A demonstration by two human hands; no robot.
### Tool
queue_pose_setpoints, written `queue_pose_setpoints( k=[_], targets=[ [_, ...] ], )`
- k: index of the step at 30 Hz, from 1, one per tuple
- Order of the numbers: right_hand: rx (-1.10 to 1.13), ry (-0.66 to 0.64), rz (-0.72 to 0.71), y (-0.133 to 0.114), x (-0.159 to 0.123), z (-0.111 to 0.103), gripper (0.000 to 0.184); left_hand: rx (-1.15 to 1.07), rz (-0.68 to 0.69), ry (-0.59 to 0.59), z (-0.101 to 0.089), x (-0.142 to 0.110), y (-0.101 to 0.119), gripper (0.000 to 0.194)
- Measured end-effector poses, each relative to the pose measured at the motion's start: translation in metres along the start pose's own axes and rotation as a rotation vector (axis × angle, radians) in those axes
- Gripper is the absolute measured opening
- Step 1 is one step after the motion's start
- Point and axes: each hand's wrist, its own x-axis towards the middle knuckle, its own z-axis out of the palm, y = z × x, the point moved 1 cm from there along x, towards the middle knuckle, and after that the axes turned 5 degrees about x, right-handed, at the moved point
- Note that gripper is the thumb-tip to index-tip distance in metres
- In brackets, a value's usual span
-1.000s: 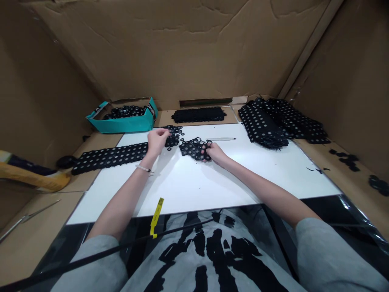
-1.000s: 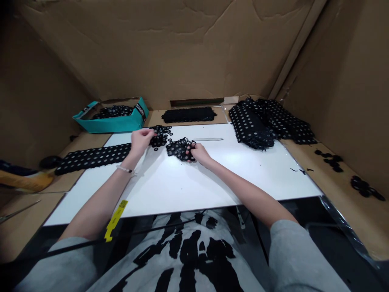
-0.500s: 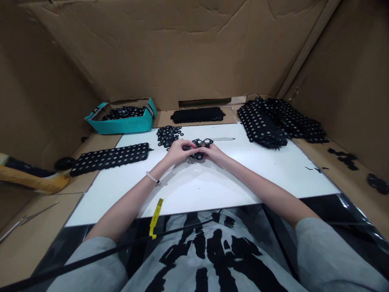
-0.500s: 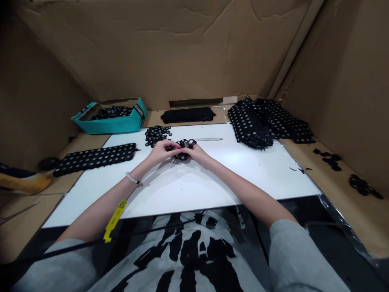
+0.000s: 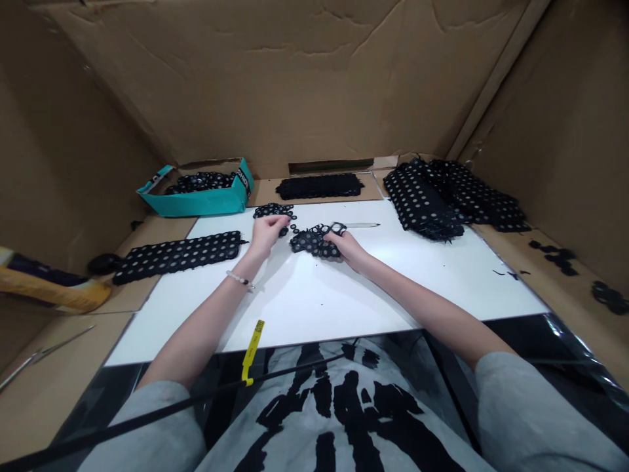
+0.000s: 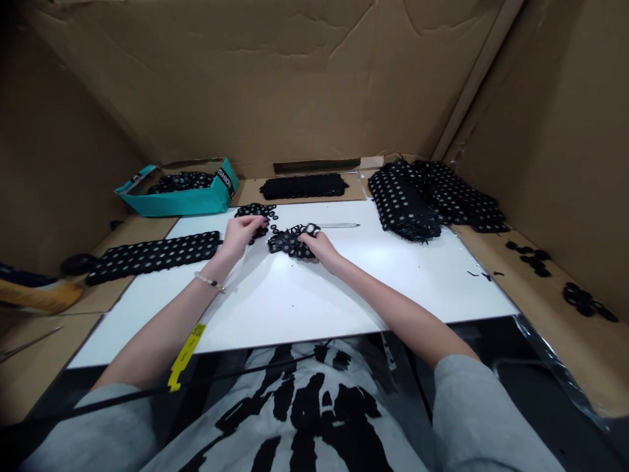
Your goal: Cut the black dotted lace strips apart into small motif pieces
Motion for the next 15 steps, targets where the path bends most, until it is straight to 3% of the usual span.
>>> queue_pose_setpoints(
  k=[3, 7, 9, 12, 15],
  targets=[
    [-0.197, 0.029, -0.114, 0.001, 0.003, -0.009, 0.021, 0.229, 0.120, 0.127, -0.021, 0.015, -0.012, 0.017],
    [-0.321, 0.043, -0.197, -0.004, 0.005, -0.015, 0.022, 0.499, 0.330, 0.121, -0.023, 0.011, -0.006, 0.015],
    [-0.222, 0.007, -0.184, -0.007, 0.005, -0.013, 0.027, 0.512, 0.437, 0.022, -0.013, -0.002, 0.007, 0.019],
    [-0.026, -0.046, -0.188, -0.012, 0.002, -0.008, 0.037, 0.452, 0.549, -0.239, 0.007, -0.027, 0.029, 0.022],
    [0.053, -0.090, -0.241, -0.015, -0.002, -0.004, 0.038, 0.380, 0.491, -0.334, 0.023, -0.045, 0.037, 0.028]
  ],
)
